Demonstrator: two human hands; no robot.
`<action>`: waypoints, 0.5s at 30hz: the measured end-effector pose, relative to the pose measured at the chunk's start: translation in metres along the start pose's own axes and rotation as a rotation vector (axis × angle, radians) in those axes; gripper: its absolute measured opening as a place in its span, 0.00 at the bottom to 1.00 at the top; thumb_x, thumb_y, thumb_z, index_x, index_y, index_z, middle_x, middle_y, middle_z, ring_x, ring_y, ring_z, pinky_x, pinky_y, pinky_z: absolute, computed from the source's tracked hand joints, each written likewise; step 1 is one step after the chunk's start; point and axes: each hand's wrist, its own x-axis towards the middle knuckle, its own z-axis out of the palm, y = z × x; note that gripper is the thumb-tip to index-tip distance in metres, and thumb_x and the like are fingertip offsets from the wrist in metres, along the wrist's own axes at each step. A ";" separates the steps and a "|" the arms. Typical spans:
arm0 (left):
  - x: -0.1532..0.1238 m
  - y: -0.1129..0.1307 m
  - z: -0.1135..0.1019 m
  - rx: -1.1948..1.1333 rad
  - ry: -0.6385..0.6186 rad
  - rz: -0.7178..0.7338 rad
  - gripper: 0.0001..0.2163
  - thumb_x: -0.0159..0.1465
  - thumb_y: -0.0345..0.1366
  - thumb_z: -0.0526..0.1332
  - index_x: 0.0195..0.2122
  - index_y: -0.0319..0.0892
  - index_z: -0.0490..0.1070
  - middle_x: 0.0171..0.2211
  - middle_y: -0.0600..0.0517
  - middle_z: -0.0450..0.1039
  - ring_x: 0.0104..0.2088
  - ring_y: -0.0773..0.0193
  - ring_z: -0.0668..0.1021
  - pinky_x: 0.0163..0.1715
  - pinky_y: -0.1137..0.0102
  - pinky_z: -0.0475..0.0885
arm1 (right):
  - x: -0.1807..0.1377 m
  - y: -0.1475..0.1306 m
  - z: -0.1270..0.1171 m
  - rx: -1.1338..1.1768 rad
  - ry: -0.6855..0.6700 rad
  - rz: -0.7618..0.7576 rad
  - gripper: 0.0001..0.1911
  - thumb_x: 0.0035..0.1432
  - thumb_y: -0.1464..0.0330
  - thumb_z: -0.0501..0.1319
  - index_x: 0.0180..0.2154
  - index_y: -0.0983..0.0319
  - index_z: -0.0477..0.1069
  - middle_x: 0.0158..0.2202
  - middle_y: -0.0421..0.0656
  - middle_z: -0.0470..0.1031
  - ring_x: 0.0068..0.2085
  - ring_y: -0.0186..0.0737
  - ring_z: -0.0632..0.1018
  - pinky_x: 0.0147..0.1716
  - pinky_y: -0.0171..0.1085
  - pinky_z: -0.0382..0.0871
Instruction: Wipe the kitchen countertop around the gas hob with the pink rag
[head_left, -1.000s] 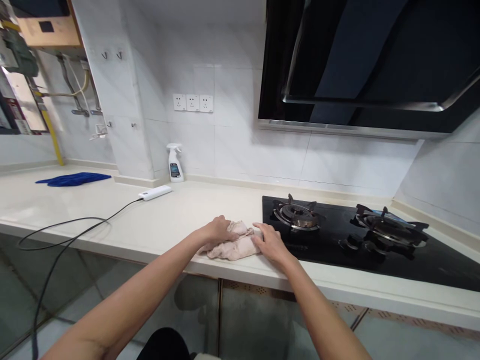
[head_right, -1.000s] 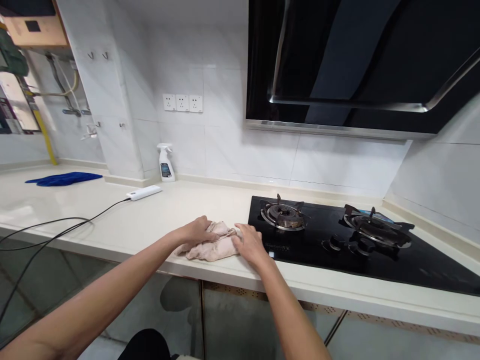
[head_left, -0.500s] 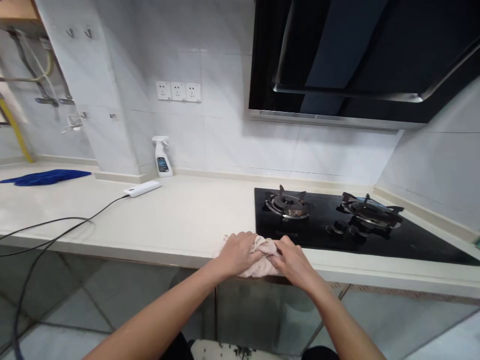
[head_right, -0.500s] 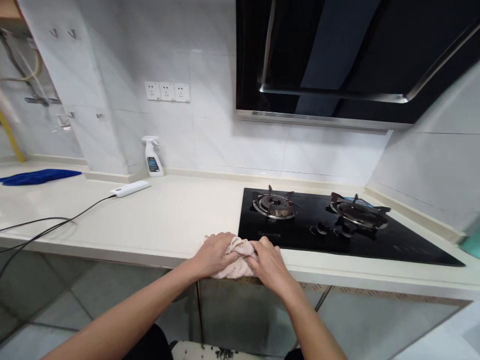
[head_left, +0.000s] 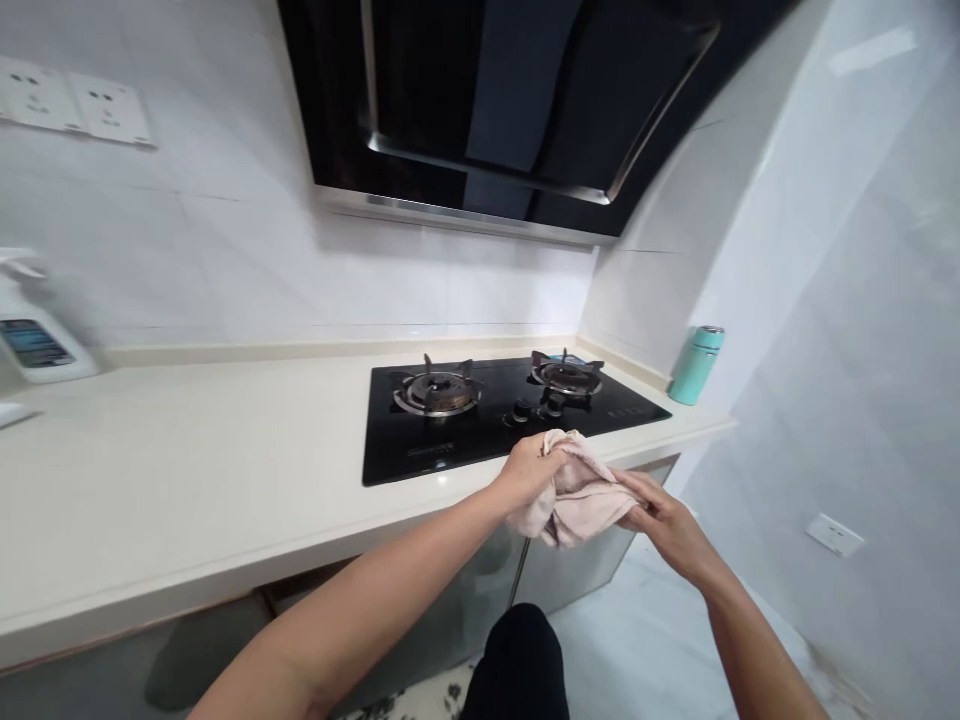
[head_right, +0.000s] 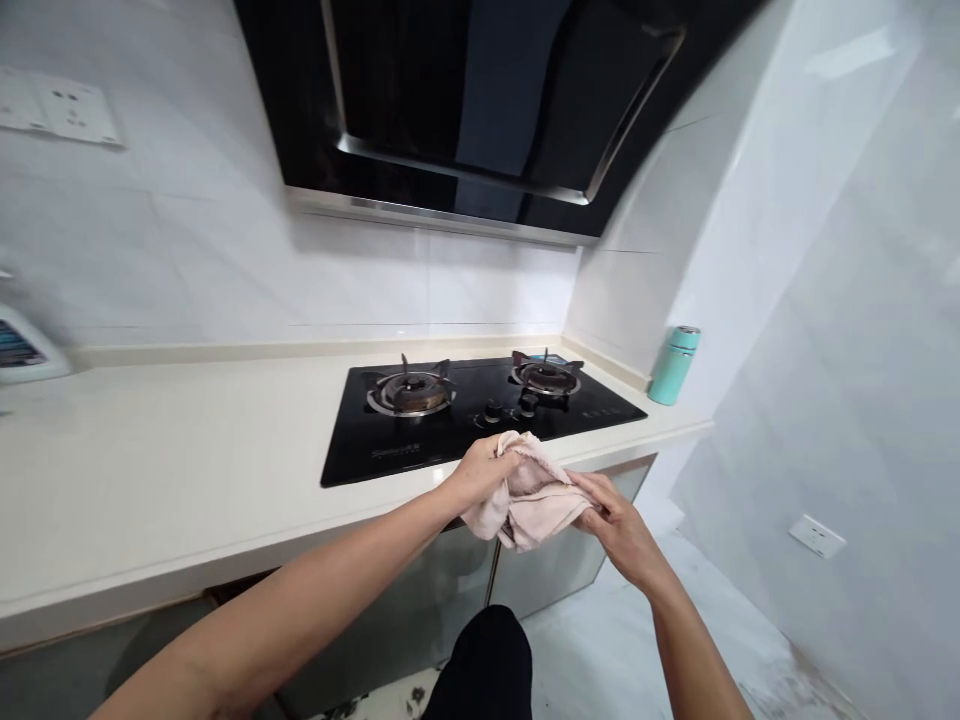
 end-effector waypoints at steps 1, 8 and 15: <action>0.005 0.002 0.011 -0.010 -0.039 0.015 0.08 0.62 0.33 0.59 0.38 0.40 0.77 0.37 0.52 0.80 0.39 0.61 0.78 0.42 0.69 0.71 | -0.005 0.007 -0.010 0.028 0.018 0.036 0.27 0.61 0.51 0.63 0.58 0.55 0.76 0.62 0.48 0.72 0.62 0.52 0.72 0.59 0.47 0.71; 0.029 0.011 0.056 -0.034 -0.100 0.017 0.08 0.61 0.34 0.62 0.39 0.41 0.79 0.39 0.52 0.80 0.41 0.59 0.78 0.43 0.69 0.70 | -0.057 0.051 -0.093 -0.065 0.145 0.274 0.28 0.53 0.41 0.67 0.47 0.52 0.84 0.61 0.45 0.75 0.63 0.59 0.72 0.64 0.52 0.66; 0.017 -0.014 0.076 -0.049 -0.054 -0.051 0.05 0.62 0.37 0.64 0.36 0.44 0.78 0.40 0.50 0.78 0.46 0.56 0.77 0.50 0.66 0.70 | -0.111 0.093 -0.139 -0.147 0.578 0.391 0.23 0.45 0.46 0.69 0.39 0.54 0.83 0.50 0.45 0.82 0.52 0.60 0.80 0.50 0.48 0.77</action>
